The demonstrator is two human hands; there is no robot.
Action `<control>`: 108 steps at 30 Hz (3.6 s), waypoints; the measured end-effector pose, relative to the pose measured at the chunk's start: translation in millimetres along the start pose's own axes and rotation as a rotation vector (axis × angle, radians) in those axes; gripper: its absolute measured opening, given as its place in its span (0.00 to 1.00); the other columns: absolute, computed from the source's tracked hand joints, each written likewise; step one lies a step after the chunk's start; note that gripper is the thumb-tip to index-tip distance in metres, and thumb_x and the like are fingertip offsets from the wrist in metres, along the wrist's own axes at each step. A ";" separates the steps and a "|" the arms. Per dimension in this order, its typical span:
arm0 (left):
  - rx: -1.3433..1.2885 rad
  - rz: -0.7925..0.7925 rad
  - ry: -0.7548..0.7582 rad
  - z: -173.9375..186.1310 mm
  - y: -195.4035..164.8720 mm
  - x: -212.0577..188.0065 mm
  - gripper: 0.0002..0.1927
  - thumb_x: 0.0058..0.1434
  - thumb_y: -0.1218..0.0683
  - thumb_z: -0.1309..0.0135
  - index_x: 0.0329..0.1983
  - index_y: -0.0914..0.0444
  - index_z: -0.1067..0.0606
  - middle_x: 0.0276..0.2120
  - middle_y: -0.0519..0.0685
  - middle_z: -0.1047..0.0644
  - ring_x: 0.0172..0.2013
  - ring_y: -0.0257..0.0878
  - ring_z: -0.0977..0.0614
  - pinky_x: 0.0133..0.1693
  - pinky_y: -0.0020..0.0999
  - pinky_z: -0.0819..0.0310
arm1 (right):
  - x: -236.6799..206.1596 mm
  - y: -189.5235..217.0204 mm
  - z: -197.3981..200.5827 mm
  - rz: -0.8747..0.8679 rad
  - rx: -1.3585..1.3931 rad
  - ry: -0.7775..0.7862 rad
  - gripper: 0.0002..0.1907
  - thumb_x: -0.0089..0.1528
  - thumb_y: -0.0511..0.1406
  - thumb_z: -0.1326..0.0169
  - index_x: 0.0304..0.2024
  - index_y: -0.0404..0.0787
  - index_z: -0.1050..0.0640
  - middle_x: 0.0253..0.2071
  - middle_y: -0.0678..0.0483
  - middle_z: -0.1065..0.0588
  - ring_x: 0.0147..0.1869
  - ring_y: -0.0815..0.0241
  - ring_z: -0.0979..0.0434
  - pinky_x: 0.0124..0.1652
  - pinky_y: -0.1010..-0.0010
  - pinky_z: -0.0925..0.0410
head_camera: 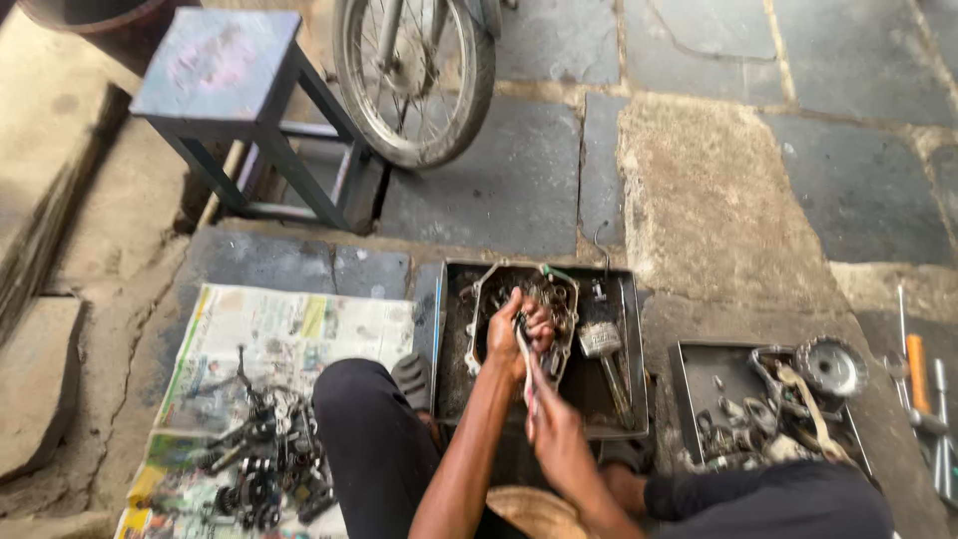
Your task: The person sits on the ground and cleans internal components of a motorcycle engine casing using a small metal tool and a liquid from a plastic bottle. They repeatedly scrape and pour liquid into the casing, then place cleaned parts onto a newspaper.
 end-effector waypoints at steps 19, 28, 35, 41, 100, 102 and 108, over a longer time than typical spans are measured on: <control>0.157 -0.161 -0.182 32.3 -9.8 4.2 0.23 0.73 0.38 0.62 0.31 0.58 0.32 0.21 0.42 0.35 0.23 0.36 0.30 0.38 0.49 0.16 | 21.0 -12.0 -8.3 0.184 -0.679 -0.094 0.42 0.59 0.23 0.54 0.75 0.42 0.47 0.29 0.41 0.20 0.25 0.49 0.20 0.28 0.58 0.24; -0.134 -0.184 -0.005 -25.7 -22.7 -23.0 0.25 0.72 0.40 0.58 0.42 0.67 0.26 0.31 0.56 0.25 0.36 0.49 0.21 0.57 0.60 0.25 | 15.9 -1.7 20.5 -0.129 -0.396 0.009 0.38 0.66 0.28 0.58 0.76 0.56 0.49 0.26 0.47 0.20 0.21 0.55 0.21 0.22 0.63 0.27; -0.074 -0.192 -0.063 -32.7 -12.7 -27.6 0.23 0.69 0.51 0.63 0.56 0.70 0.27 0.46 0.62 0.20 0.51 0.56 0.19 0.55 0.55 0.23 | 29.7 5.1 21.6 0.117 -0.683 -0.050 0.36 0.66 0.28 0.54 0.74 0.58 0.41 0.25 0.42 0.21 0.23 0.51 0.22 0.26 0.53 0.27; 0.063 -0.235 -0.209 36.6 1.1 3.5 0.22 0.74 0.44 0.60 0.45 0.66 0.25 0.28 0.50 0.26 0.26 0.38 0.23 0.29 0.32 0.19 | 37.3 -12.5 -3.7 -0.135 -0.862 0.146 0.49 0.56 0.20 0.55 0.77 0.41 0.54 0.25 0.42 0.23 0.23 0.49 0.19 0.24 0.60 0.22; 0.219 -0.279 -0.050 2.5 -36.6 -4.6 0.23 0.64 0.49 0.63 0.48 0.64 0.21 0.34 0.55 0.18 0.27 0.41 0.22 0.22 0.33 0.33 | 26.3 41.9 80.2 -0.028 -1.069 0.146 0.29 0.61 0.30 0.52 0.66 0.49 0.31 0.27 0.49 0.22 0.22 0.56 0.25 0.25 0.58 0.30; 0.267 -0.261 -0.207 11.7 -34.1 -3.3 0.24 0.65 0.43 0.62 0.40 0.64 0.22 0.29 0.54 0.19 0.25 0.40 0.23 0.21 0.31 0.32 | 10.6 40.2 78.3 -0.166 -1.096 0.145 0.31 0.66 0.30 0.56 0.72 0.55 0.36 0.34 0.49 0.24 0.22 0.57 0.24 0.23 0.62 0.27; 0.247 -0.271 -0.181 10.8 -21.3 0.5 0.22 0.73 0.41 0.56 0.32 0.60 0.27 0.23 0.47 0.27 0.21 0.35 0.29 0.21 0.27 0.36 | 6.9 15.7 9.3 0.232 -1.032 -0.122 0.38 0.55 0.28 0.49 0.70 0.48 0.36 0.27 0.47 0.24 0.21 0.53 0.27 0.21 0.58 0.29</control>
Point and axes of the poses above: each hand's wrist, its own x-axis towards the middle knuckle, its own z-axis out of the back of the hand, y = z × x, the point moved 5 cm from there along x, towards the middle knuckle
